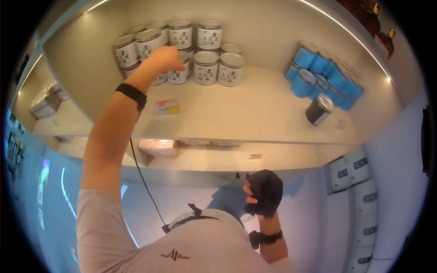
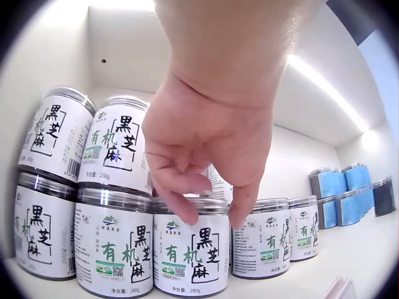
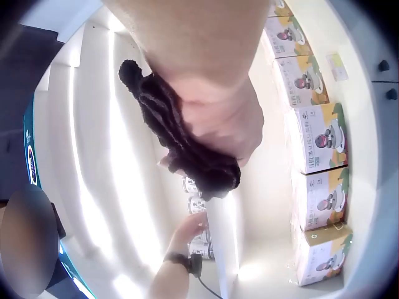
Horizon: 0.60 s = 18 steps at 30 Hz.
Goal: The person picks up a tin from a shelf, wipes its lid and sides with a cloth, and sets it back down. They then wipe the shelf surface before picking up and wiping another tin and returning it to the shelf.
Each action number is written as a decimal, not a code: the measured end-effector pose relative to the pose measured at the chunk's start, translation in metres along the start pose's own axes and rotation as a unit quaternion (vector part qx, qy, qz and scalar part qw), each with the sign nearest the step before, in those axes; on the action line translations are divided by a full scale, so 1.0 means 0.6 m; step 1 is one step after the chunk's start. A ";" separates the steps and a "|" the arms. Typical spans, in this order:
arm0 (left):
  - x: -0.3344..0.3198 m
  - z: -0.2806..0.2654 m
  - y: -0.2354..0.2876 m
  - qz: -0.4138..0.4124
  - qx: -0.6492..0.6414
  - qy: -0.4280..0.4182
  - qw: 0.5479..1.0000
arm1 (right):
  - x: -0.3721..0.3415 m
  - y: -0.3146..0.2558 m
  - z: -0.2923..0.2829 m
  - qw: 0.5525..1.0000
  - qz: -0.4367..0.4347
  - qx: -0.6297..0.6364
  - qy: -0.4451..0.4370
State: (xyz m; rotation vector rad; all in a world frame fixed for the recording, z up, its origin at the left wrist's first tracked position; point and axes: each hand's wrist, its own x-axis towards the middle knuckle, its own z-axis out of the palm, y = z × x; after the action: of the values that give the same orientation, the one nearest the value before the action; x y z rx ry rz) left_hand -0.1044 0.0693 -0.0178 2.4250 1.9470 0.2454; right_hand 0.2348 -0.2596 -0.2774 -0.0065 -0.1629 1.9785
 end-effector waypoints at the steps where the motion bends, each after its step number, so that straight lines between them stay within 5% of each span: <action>1: 0.001 0.001 0.000 -0.010 -0.006 -0.014 1.000 | -0.006 0.008 -0.007 1.000 -0.014 0.008 -0.009; 8: 0.019 0.019 -0.017 0.000 -0.032 -0.015 0.999 | -0.046 0.032 -0.002 0.998 -0.054 -0.001 0.024; 10: 0.006 0.003 -0.014 0.007 -0.032 -0.014 0.999 | -0.048 0.033 0.020 0.986 -0.079 -0.050 0.139; 13: -0.034 -0.013 0.004 0.022 -0.022 -0.029 0.999 | -0.046 0.033 0.023 0.989 -0.078 -0.041 0.119; 18: -0.144 -0.060 0.007 0.090 -0.023 0.125 0.988 | -0.032 0.030 0.013 0.996 -0.058 -0.024 0.066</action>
State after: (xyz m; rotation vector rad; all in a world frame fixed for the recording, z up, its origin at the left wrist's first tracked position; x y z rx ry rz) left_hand -0.1234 -0.0185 0.0088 2.6528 1.7819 0.6195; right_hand 0.2254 -0.2850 -0.2733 -0.1567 -0.1225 1.8516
